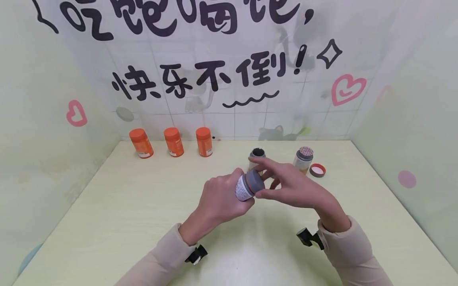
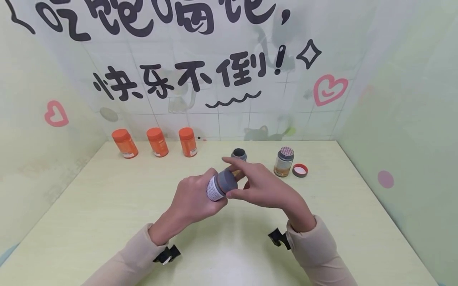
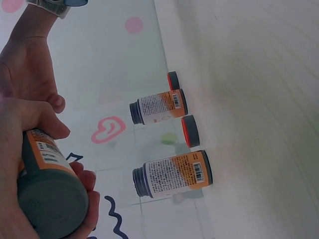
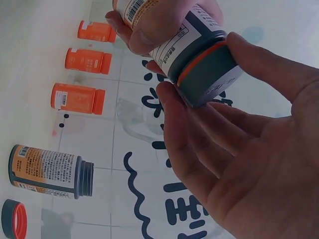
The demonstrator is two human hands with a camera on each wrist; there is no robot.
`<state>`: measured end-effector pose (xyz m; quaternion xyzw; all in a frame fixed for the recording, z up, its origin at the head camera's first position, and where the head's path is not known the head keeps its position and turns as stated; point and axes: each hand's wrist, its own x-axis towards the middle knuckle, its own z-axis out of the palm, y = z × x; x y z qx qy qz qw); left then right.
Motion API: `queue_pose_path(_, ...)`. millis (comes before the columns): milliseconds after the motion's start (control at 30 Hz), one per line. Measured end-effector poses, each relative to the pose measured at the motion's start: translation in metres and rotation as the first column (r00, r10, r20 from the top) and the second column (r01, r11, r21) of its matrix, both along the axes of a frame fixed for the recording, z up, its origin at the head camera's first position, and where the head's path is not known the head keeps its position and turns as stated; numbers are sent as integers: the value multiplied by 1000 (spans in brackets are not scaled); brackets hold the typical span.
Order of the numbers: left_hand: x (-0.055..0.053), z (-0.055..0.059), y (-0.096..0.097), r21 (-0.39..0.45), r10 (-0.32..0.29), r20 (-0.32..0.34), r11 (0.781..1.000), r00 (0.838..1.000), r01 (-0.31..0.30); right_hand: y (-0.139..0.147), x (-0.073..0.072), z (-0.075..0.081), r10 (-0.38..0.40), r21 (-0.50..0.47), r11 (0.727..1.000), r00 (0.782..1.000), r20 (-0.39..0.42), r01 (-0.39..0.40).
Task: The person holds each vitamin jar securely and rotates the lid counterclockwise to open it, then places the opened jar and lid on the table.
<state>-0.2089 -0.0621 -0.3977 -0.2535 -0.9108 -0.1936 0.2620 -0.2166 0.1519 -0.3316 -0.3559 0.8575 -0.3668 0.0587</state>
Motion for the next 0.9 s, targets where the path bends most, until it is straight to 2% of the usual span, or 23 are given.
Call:
queue_pose_path(100, 0, 0, 0, 2, -3, -13, 1000, 1000, 3, 0, 0, 0, 21, -25, 999, 1000, -5, -21)
queue_pose_path(200, 0, 0, 0, -5, -5, -22, 1000, 1000, 5, -2, 0, 0, -9, -38, 999, 999, 37, 10)
queue_pose_path(333, 1, 0, 2, -22, 3, -26, 1000, 1000, -3, -5, 0, -1, -133, -6, 991, 988, 80, 134)
queue_pose_path(500, 3, 0, 2, -40, 9, -42, 999, 999, -11, -8, -2, -2, -273, 79, 961, 956, 109, 265)
queue_pose_path(600, 3, 0, 2, -41, 15, -49, 999, 999, -17, -10, -3, -2, -300, 96, 953, 941, 155, 287)
queue_pose_path(733, 2, 1, 2, -33, 16, -55, 999, 998, -18, -12, -2, 0, -323, 129, 944, 933, 159, 305)
queue_pose_path(900, 2, 2, 3, -29, 15, -60, 999, 998, -17, -10, -2, 0, -314, 160, 943, 938, 149, 290)
